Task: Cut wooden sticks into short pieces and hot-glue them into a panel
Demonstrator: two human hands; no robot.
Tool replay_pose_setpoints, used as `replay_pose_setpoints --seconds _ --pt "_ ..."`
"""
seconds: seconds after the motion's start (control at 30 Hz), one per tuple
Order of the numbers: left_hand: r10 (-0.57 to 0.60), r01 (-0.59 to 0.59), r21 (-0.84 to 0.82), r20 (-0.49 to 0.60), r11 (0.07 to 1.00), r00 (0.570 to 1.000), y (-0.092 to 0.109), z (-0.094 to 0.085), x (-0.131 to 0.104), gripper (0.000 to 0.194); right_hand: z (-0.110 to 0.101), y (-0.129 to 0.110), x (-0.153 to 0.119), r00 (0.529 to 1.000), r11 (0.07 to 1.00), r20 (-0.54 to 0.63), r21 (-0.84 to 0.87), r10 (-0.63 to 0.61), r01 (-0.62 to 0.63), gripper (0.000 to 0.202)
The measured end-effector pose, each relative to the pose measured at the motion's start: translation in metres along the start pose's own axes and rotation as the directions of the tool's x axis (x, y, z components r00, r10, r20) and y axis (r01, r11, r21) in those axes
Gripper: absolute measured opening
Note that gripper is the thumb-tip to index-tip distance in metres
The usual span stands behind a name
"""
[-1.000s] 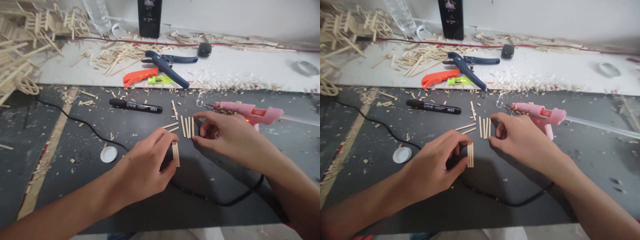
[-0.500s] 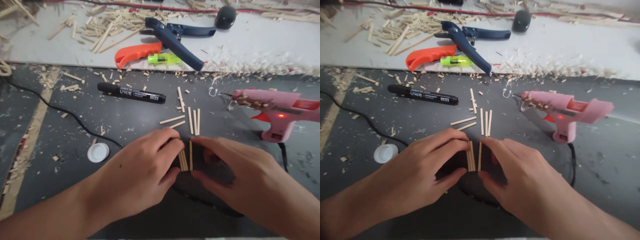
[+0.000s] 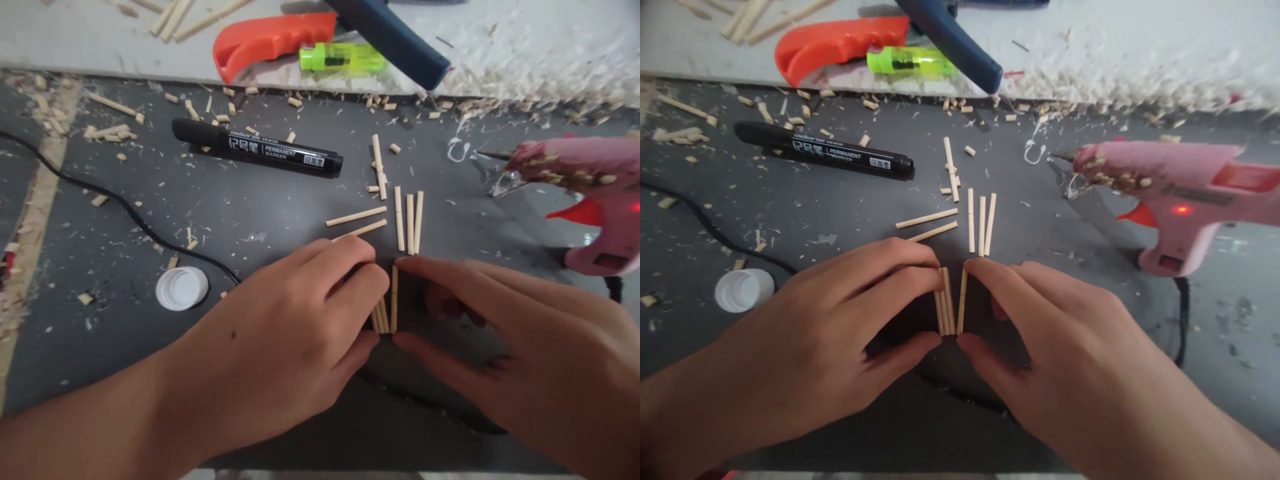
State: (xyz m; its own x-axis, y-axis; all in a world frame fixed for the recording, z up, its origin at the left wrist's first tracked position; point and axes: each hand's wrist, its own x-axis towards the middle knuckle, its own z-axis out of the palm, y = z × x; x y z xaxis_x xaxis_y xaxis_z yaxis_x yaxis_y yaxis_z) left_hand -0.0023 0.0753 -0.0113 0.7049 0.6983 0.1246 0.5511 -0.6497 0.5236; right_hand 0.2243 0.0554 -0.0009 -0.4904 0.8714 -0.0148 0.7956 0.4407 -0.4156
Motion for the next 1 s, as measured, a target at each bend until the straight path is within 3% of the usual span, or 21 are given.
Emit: replay_pose_setpoints --seconds 0.23,0.33,0.53,1.0 --pt "0.045 -0.045 -0.002 -0.010 0.999 0.999 0.000 -0.002 0.002 0.012 0.002 0.000 0.001 0.998 0.998 -0.067 -0.057 0.008 -0.012 0.028" --pt "0.062 -0.061 0.064 -0.010 0.996 0.998 0.001 -0.002 -0.001 0.017 0.003 0.000 0.002 0.996 0.997 -0.082 -0.063 0.028 -0.033 0.024" --pt "0.099 -0.099 0.176 0.013 0.979 0.995 0.006 -0.002 -0.007 0.027 0.002 0.002 0.006 0.997 0.998 -0.061 -0.037 0.049 -0.051 0.024" --pt "0.063 -0.065 0.165 0.018 0.984 0.998 0.010 -0.001 -0.006 0.026 -0.004 0.001 0.007 1.000 0.997 0.024 0.081 -0.014 0.012 0.015"
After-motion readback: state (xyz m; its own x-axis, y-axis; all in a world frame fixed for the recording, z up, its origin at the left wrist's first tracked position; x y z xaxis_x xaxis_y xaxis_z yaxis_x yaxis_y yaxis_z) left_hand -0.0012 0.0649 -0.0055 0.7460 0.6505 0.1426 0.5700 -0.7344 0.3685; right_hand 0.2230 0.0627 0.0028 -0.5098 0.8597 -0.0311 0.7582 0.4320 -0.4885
